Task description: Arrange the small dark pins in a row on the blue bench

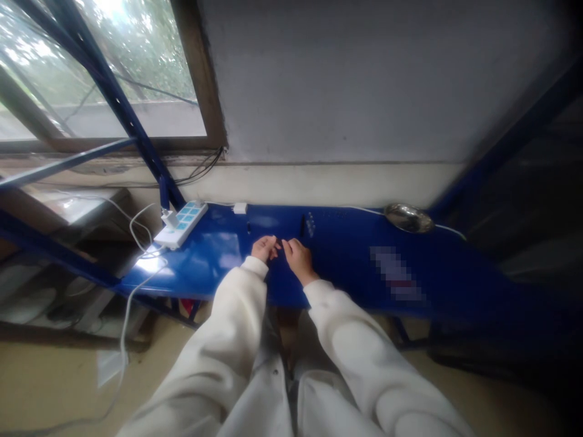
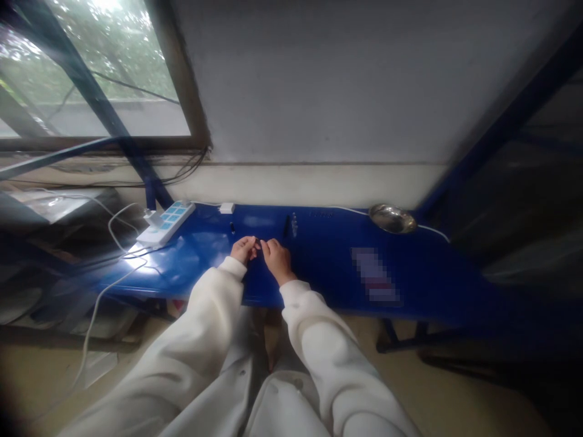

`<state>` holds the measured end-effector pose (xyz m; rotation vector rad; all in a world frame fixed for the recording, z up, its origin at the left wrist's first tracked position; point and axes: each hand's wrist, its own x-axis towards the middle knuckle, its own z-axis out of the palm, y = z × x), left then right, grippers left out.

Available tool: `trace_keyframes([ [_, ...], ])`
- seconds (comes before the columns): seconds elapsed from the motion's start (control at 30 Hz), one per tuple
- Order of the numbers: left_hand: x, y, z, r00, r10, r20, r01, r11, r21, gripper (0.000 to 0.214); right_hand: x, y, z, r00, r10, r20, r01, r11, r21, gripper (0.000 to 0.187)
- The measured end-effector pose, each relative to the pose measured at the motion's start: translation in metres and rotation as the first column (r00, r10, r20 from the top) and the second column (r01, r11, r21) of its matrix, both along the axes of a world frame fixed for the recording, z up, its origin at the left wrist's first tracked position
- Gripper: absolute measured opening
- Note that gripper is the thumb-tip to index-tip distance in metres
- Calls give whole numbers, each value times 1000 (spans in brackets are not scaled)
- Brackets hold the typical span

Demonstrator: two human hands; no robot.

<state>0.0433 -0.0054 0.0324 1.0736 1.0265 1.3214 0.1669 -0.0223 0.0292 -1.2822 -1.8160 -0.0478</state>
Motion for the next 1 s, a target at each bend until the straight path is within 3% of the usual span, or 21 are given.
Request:
trace_keyframes([
  [0.4, -3, 5, -6, 1000, 19, -5, -19, 1000, 5, 39, -1, 1, -1, 995, -58, 87, 52, 996, 71, 39],
  [0.7, -3, 6, -8, 1000, 18, -23, -18, 1000, -16, 40, 0, -1, 1, 997, -41, 66, 40, 999, 16, 40],
  [1.0, -1, 4, -6, 997, 20, -69, -20, 1000, -8, 41, 0, -2, 2, 990, -85, 116, 73, 992, 107, 41],
])
